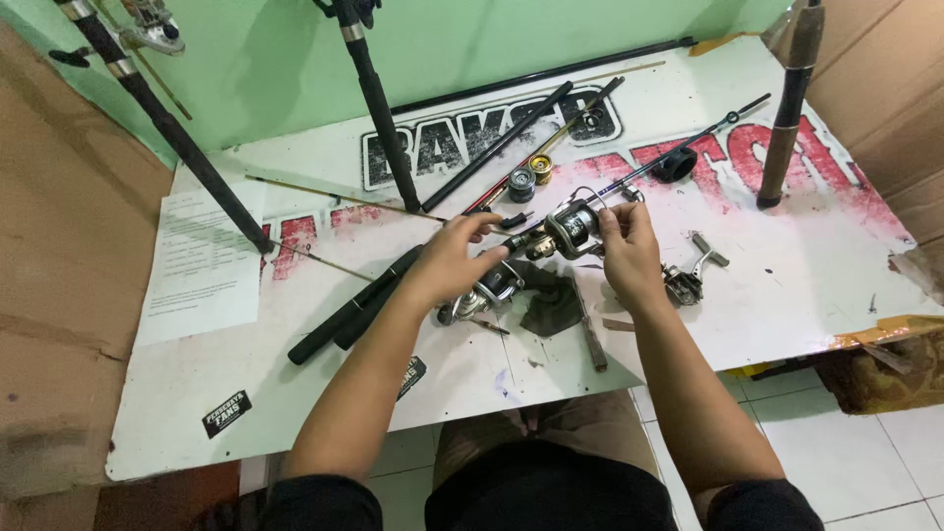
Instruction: Assembling a fishing reel and attaching it to a fishing rod on a workbench.
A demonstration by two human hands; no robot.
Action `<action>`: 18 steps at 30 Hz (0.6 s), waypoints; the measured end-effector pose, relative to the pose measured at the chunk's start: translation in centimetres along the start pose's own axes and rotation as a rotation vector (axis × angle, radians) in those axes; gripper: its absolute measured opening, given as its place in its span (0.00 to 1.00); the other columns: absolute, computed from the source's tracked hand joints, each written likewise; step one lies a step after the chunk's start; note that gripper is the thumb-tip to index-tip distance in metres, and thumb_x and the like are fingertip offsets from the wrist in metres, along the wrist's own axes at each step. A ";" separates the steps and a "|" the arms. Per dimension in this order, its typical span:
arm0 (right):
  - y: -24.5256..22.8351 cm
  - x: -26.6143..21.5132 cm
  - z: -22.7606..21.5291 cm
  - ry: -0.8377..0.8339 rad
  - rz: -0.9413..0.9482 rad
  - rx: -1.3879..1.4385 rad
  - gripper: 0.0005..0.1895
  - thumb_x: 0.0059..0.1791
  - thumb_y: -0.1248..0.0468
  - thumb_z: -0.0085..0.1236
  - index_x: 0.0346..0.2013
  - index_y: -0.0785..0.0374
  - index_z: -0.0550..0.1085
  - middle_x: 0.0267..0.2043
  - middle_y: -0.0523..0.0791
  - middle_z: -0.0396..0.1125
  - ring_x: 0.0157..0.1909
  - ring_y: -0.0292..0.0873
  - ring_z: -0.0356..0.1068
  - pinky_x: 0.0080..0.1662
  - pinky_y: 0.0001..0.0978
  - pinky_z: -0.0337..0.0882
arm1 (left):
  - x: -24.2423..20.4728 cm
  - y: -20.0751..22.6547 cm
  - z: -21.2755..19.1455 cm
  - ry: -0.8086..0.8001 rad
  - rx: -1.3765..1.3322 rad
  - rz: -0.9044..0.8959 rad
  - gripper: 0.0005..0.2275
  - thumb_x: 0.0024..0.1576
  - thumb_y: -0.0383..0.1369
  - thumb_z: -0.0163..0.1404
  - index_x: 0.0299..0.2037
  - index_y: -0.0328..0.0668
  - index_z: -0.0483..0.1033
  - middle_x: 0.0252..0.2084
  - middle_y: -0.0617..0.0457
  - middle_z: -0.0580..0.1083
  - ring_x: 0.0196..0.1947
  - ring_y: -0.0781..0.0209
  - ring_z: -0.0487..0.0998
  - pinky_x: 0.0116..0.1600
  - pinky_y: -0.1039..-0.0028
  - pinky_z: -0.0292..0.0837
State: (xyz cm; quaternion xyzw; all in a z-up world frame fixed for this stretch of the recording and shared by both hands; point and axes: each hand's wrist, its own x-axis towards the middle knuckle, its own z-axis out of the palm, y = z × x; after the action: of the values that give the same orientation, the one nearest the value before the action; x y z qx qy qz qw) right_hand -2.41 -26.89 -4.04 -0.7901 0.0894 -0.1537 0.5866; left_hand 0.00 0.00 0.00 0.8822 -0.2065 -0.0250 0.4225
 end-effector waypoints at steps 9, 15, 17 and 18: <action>0.9 0.9 1.8 0.107 -0.007 0.249 0.04 0.58 0.63 0.53 0.43 0.61 0.72 0.34 0.40 0.65 0.36 0.34 0.63 0.38 0.25 0.64 | 3.4 2.2 1.6 -0.364 0.165 -0.114 0.28 0.59 0.44 0.53 0.69 0.47 0.64 0.54 0.33 0.76 0.58 0.38 0.77 0.62 0.52 0.70; 0.1 1.4 2.9 0.136 0.052 0.460 0.10 0.51 0.67 0.63 0.45 0.66 0.73 0.39 0.47 0.69 0.38 0.36 0.70 0.42 0.28 0.76 | 3.6 2.3 2.1 -0.288 0.197 -0.137 0.25 0.59 0.44 0.53 0.66 0.47 0.69 0.51 0.40 0.80 0.57 0.42 0.78 0.61 0.54 0.71; 0.5 1.8 3.5 0.139 0.069 0.511 0.16 0.48 0.70 0.66 0.49 0.67 0.72 0.43 0.47 0.68 0.42 0.35 0.71 0.46 0.27 0.76 | 4.0 1.5 2.2 -0.279 0.177 -0.164 0.25 0.59 0.45 0.52 0.66 0.48 0.69 0.50 0.41 0.80 0.56 0.43 0.78 0.60 0.55 0.72; 0.7 1.9 3.9 0.142 0.084 0.561 0.23 0.44 0.73 0.68 0.53 0.67 0.71 0.47 0.47 0.68 0.46 0.34 0.72 0.50 0.26 0.77 | 4.2 1.1 2.3 -0.266 0.157 -0.192 0.25 0.58 0.45 0.52 0.65 0.49 0.70 0.50 0.43 0.80 0.56 0.44 0.79 0.59 0.55 0.73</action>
State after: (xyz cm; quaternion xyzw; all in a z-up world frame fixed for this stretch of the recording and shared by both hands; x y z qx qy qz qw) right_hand 0.75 -24.25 -5.48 -0.5798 0.1169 -0.2026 0.7804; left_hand 3.00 -3.91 -0.13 0.9170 -0.1770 -0.1655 0.3168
